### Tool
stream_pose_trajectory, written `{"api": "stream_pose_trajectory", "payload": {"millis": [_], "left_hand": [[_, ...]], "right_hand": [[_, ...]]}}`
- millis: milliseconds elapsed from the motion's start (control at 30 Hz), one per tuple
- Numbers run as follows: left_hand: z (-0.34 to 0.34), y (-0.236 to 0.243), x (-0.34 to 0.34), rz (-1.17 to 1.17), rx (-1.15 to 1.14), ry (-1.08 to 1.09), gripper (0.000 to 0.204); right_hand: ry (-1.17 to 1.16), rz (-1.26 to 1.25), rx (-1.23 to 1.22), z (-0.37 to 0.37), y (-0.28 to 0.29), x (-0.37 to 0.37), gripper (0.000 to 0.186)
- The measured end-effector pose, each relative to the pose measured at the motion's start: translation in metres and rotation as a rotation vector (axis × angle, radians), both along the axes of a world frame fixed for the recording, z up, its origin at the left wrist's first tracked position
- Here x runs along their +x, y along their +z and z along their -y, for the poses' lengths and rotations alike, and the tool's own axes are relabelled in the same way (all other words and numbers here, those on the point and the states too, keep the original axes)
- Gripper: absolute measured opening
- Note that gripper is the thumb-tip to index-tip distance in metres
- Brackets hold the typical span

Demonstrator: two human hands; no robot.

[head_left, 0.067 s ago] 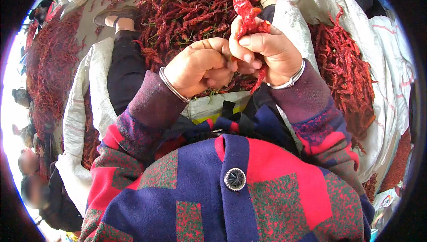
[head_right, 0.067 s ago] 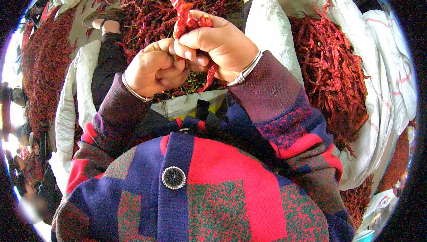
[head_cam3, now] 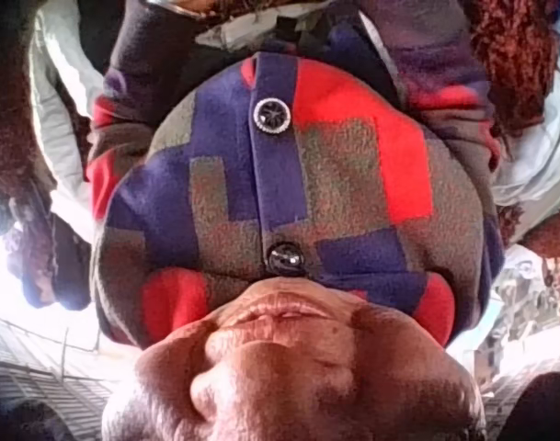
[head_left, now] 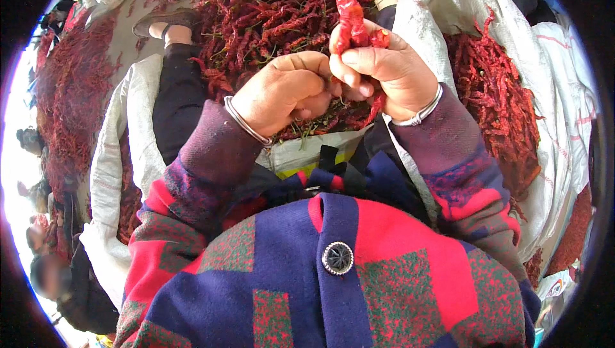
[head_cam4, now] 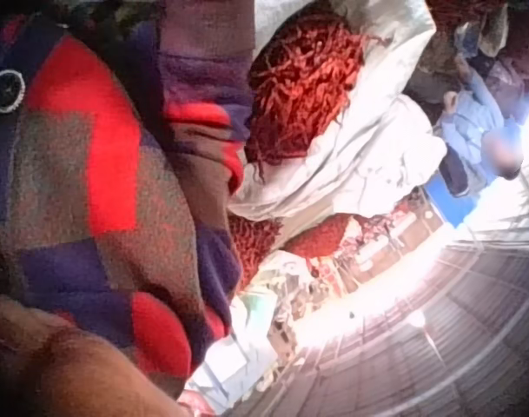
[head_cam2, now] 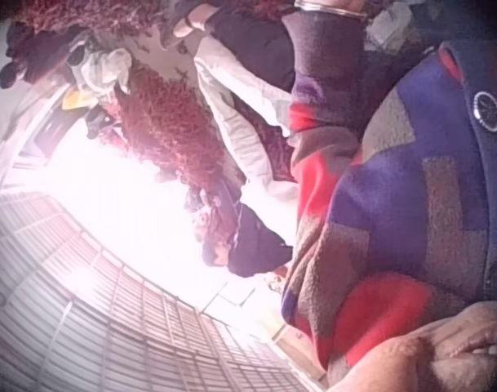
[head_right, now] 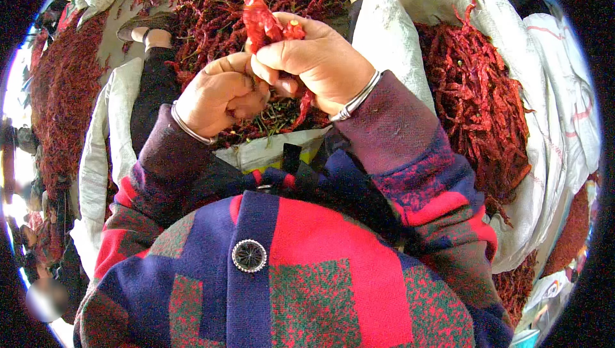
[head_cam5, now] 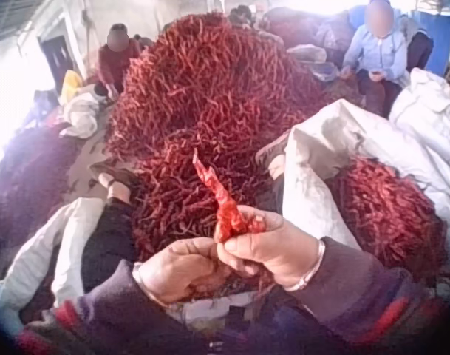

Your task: The person sits on the ground and repeatedly picks dried red chilies from a large pile, removes the stems by hand, and places the de-stemmed chilies into a white sack beside them. The process continues throughout the clip with consistent hand motions.

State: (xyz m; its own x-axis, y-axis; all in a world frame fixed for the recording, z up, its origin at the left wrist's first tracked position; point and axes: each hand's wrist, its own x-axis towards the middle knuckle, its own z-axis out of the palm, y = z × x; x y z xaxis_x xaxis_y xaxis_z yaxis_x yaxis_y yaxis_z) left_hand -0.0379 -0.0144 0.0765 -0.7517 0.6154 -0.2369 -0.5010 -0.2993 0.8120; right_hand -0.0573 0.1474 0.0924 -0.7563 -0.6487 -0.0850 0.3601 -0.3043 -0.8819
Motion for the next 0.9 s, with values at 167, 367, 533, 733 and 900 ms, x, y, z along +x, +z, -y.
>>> {"api": "stream_pose_trajectory", "payload": {"millis": [167, 367, 533, 733, 900], "left_hand": [[0.011, 0.012, -0.012, -0.189, -0.149, -0.079, 0.017], [0.017, 0.039, -0.002, -0.232, 0.249, -0.046, 0.016], [0.024, 0.036, -0.006, -0.417, 0.327, -0.055, 0.016], [0.015, -0.038, -0.01, -1.296, -1.102, -0.448, 0.03], [-0.043, -0.09, -0.022, -1.511, -1.263, -0.532, 0.039]], "right_hand": [[0.026, -0.384, 0.214, 0.002, 0.015, -0.01, 0.017], [0.068, -0.239, -0.064, 0.02, 0.046, -0.002, 0.022], [0.016, 0.042, -0.317, 0.0, 0.028, -0.018, 0.018], [-0.338, 0.116, -0.107, -0.041, -0.015, -0.009, 0.016], [-0.485, 0.346, -0.09, -0.061, -0.06, -0.003, 0.012]]}}
